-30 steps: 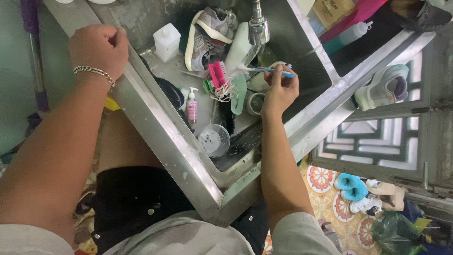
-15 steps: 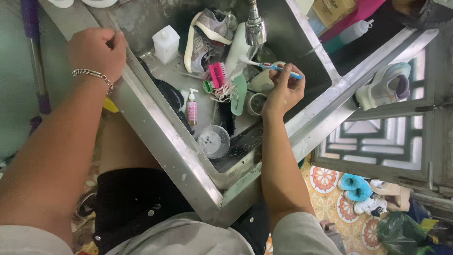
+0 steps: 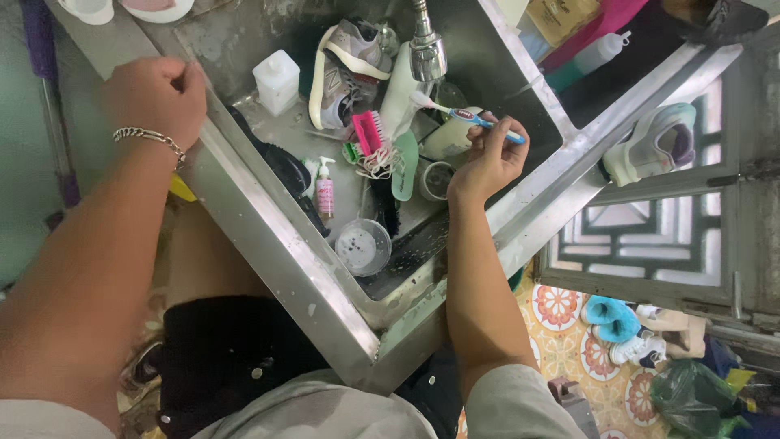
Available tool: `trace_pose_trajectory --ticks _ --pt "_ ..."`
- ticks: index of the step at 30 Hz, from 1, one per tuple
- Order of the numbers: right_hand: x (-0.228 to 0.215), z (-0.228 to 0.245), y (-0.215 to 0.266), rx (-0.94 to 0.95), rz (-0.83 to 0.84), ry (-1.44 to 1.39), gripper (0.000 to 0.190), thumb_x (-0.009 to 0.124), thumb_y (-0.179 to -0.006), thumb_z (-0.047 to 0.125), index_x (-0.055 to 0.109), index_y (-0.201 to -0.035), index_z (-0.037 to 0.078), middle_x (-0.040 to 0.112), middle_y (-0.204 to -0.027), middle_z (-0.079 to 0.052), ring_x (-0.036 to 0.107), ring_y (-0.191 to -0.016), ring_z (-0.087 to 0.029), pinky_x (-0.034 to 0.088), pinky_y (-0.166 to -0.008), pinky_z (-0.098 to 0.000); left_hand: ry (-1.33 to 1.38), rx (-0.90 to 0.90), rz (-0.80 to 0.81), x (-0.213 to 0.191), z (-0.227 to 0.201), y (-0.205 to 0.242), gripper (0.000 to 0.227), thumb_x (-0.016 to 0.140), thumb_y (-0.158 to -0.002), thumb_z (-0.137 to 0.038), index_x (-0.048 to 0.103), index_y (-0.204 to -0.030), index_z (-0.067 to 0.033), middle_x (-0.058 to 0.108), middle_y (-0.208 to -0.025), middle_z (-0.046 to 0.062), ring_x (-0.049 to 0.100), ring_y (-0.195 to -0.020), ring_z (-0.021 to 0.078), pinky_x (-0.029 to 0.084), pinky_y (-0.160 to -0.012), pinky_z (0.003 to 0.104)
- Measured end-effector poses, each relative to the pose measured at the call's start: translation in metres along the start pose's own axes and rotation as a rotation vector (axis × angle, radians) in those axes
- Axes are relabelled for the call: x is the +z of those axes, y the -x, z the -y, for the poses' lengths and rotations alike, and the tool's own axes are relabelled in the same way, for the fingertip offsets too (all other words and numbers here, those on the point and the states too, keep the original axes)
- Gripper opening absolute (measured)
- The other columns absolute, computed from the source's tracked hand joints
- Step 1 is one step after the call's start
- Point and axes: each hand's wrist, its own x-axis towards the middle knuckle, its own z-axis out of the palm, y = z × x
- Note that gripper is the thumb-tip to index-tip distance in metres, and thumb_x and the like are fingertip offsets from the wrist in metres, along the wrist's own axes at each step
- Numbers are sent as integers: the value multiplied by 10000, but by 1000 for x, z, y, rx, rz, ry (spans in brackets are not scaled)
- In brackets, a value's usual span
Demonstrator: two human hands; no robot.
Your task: The person washes shoes and insoles in a sink with water, applying soap from a bottle and using a pink brush and a toothbrush to scrub the surfaces.
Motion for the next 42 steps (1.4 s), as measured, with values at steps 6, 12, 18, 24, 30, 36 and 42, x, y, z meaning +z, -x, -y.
trace_pose_trajectory --ticks 6,12,18,24,30,36,42 --pt "-10 -16 -11 -10 0 -134 174 818 -1177 188 708 -1200 54 855 -1053 -282 741 -712 -253 601 -688 -336 -49 131 -165 42 43 -16 665 899 -1400 -264 532 -865 -116 426 -780 24 375 -765 207 290 -630 484" --pt "-3 1 -2 22 -19 -33 216 828 -1173 296 715 -1177 112 879 -1039 -183 787 -735 -209 442 -531 -280 -37 72 -90 24 28 -9 761 855 -1485 -304 481 -844 -137 405 -741 -9 349 -713 203 278 -611 466" --pt "-12 -12 -9 18 3 -112 217 850 -1159 246 704 -1205 92 873 -1060 -224 766 -722 -248 536 -617 -315 -116 179 -204 46 53 -18 628 907 -1398 -298 622 -865 -128 502 -758 40 417 -715 251 337 -618 493" --pt "-12 -9 -6 7 35 -72 185 836 -1179 246 732 -1229 101 896 -1088 -199 790 -735 -228 440 -547 -297 -31 52 -86 23 25 -8 744 835 -1486 -246 458 -851 -150 388 -758 -19 333 -721 201 249 -628 436" --pt "-15 -23 -12 -9 59 -247 141 831 -1168 92 717 -1231 39 857 -1095 -281 767 -743 -276 650 -718 -358 -103 232 -226 51 59 -22 627 938 -1408 -265 636 -877 -120 531 -779 31 426 -737 205 351 -624 483" --pt "-16 -11 -8 14 87 -229 87 791 -1200 121 743 -1265 88 854 -1106 -237 767 -795 -287 644 -753 -388 101 48 -62 12 14 -6 751 778 -1389 -82 318 -798 -132 245 -718 -11 232 -725 188 167 -675 422" --pt "-24 -26 -15 -9 123 -292 126 746 -1220 97 705 -1336 68 837 -1159 -262 817 -1065 -310 602 -828 -355 -216 177 -242 55 64 -22 610 897 -1375 -390 649 -862 -172 684 -810 54 597 -738 330 422 -592 549"
